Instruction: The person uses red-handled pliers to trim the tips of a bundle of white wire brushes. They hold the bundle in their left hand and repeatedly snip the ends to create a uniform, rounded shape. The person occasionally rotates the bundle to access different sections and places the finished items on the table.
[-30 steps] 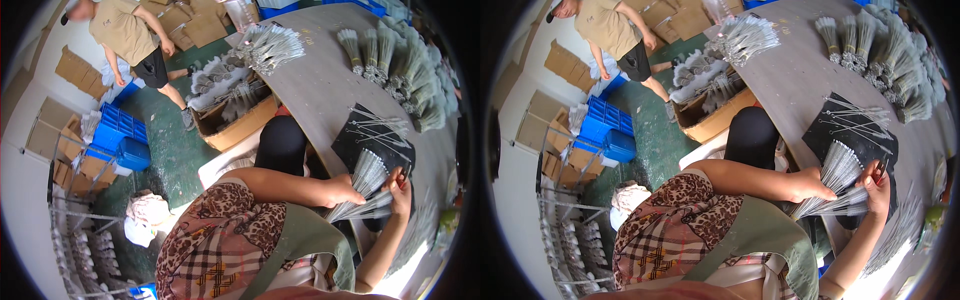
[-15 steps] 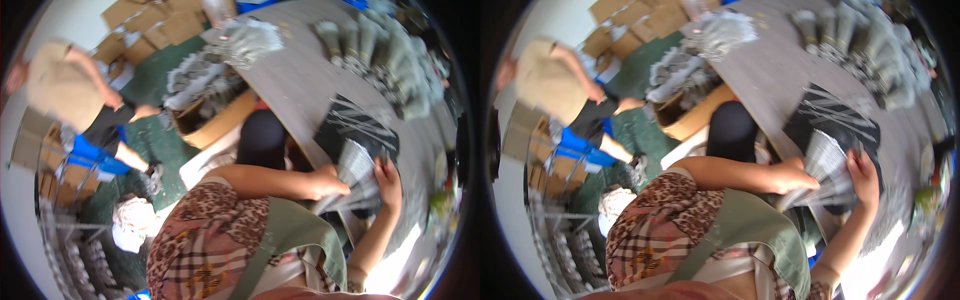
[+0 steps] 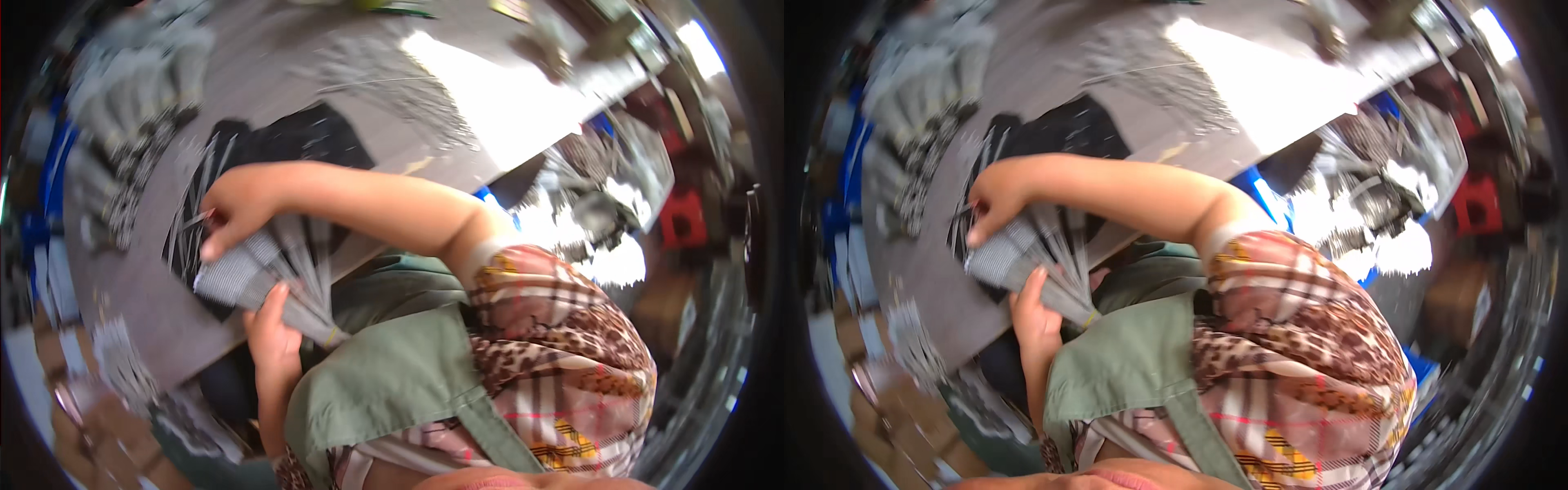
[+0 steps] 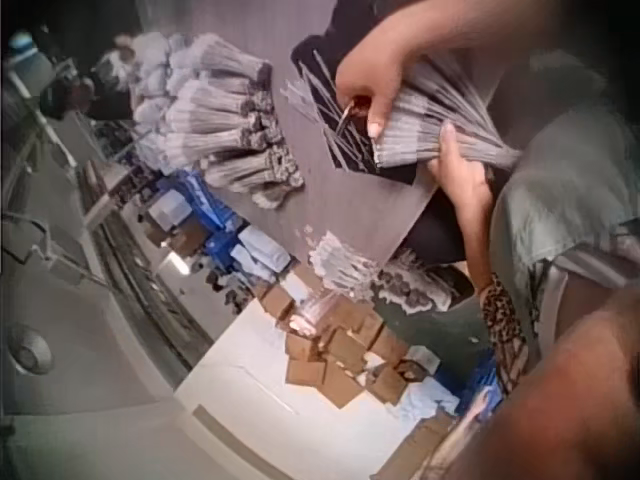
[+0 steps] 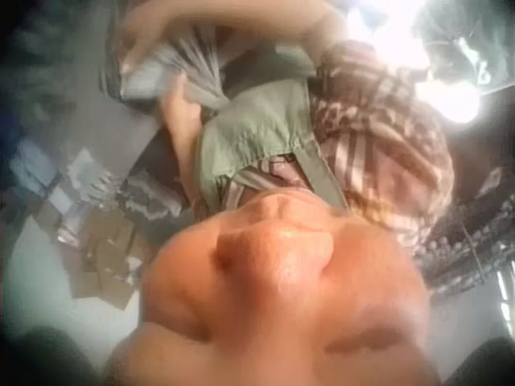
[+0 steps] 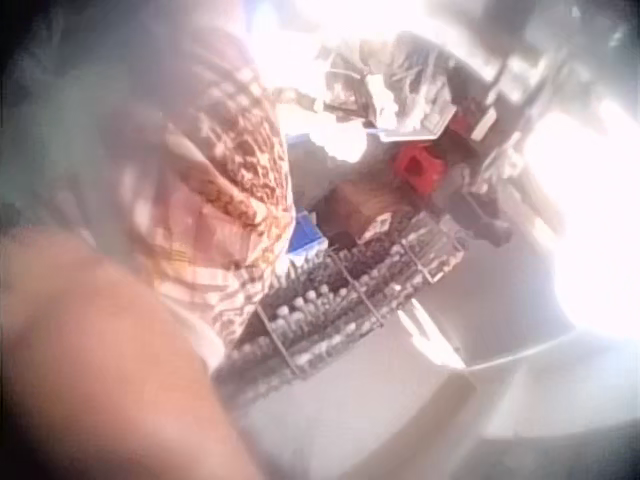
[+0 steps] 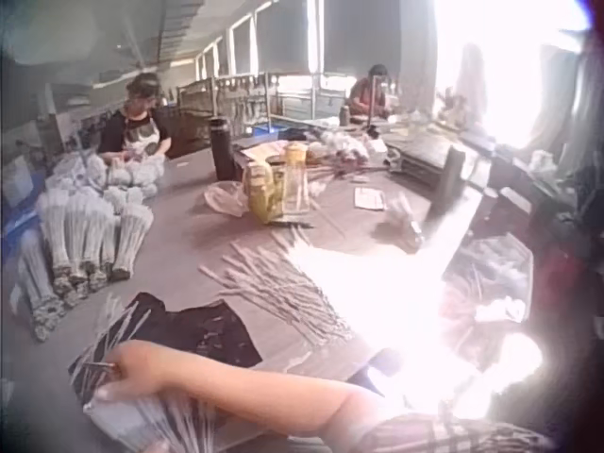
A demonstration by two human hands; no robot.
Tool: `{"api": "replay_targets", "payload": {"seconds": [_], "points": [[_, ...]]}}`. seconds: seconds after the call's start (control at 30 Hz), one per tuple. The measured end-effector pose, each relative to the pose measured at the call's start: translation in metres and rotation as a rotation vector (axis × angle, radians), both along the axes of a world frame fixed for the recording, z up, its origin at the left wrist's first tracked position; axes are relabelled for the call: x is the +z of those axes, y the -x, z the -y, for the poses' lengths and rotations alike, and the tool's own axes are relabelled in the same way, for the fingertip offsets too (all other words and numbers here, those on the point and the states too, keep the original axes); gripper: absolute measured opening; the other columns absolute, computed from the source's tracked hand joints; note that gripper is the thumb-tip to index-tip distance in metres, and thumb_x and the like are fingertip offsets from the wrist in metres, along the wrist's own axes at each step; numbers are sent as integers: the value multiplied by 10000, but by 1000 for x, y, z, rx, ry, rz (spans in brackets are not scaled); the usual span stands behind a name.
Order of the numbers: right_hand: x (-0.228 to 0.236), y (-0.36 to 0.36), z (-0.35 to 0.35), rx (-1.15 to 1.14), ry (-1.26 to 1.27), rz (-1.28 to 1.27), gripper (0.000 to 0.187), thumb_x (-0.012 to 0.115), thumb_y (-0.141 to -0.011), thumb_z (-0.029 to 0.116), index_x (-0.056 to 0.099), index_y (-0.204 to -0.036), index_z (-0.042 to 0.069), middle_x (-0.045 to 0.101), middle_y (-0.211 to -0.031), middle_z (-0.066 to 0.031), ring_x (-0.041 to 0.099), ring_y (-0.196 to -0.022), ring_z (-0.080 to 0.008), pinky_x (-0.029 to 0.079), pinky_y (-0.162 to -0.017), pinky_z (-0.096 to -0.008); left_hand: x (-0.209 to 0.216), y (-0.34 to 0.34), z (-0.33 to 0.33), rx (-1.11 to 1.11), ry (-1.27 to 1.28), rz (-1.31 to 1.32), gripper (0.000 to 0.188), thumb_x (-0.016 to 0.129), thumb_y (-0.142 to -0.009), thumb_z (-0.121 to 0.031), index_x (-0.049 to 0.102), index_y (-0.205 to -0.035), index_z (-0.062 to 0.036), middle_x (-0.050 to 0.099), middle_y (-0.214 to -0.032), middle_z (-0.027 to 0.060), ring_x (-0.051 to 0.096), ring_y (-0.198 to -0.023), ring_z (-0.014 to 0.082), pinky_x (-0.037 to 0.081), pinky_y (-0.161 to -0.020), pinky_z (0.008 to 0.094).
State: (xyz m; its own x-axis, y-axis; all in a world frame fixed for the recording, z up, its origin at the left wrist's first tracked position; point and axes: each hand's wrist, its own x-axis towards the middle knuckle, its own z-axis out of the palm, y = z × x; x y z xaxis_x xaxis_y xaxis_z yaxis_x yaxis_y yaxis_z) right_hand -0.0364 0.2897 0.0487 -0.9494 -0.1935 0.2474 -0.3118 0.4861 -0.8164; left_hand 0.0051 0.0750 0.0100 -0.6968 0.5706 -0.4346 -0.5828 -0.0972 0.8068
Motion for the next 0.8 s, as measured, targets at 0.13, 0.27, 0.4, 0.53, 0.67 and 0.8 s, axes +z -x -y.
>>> {"api": "replay_targets", "payload": {"seconds": [0.13,0.27,0.4,0.53,0.67,0.8], "points": [[-19,12,1,159,145,78,399,769,-698,453,657,-812,87,627,-715,-26,591,-703,-159,455,-669,-306,11,-7,-3,83,105,-30,371,541,-843,-25,473,-1200,52,531,-1139,148,550,-1010,247,482,-894,417],[-14,4,-4,208,237,145,311,775,-722,343,660,-856,87,653,-776,-9,604,-751,-141,445,-726,-283,11,-7,-4,49,115,-16,330,557,-842,-55,502,-1144,65,560,-1070,140,565,-966,242,492,-858,402],[-10,0,-8,267,347,235,246,768,-741,260,664,-871,79,669,-794,-15,614,-763,-117,443,-734,-269,10,-3,3,-16,68,14,305,582,-867,-107,530,-1138,22,578,-1073,126,563,-1003,231,475,-889,421],[-12,1,-6,292,387,249,241,772,-737,248,663,-867,77,663,-781,-12,613,-754,-112,442,-727,-265,3,-2,11,68,14,48,272,594,-876,-147,553,-1094,10,591,-1042,111,570,-968,219,484,-860,410],[-14,3,-5,289,378,249,235,770,-741,239,661,-866,73,658,-773,-12,616,-746,-112,444,-719,-266,9,-8,2,55,88,-10,261,591,-875,-158,558,-1076,6,600,-994,102,575,-932,213,489,-836,405],[-18,5,-6,287,381,241,235,769,-744,231,656,-859,61,657,-775,-20,624,-727,-116,454,-708,-266,13,-9,-1,31,105,-6,264,603,-863,-167,561,-1060,4,605,-972,102,578,-910,215,490,-823,402]]}}
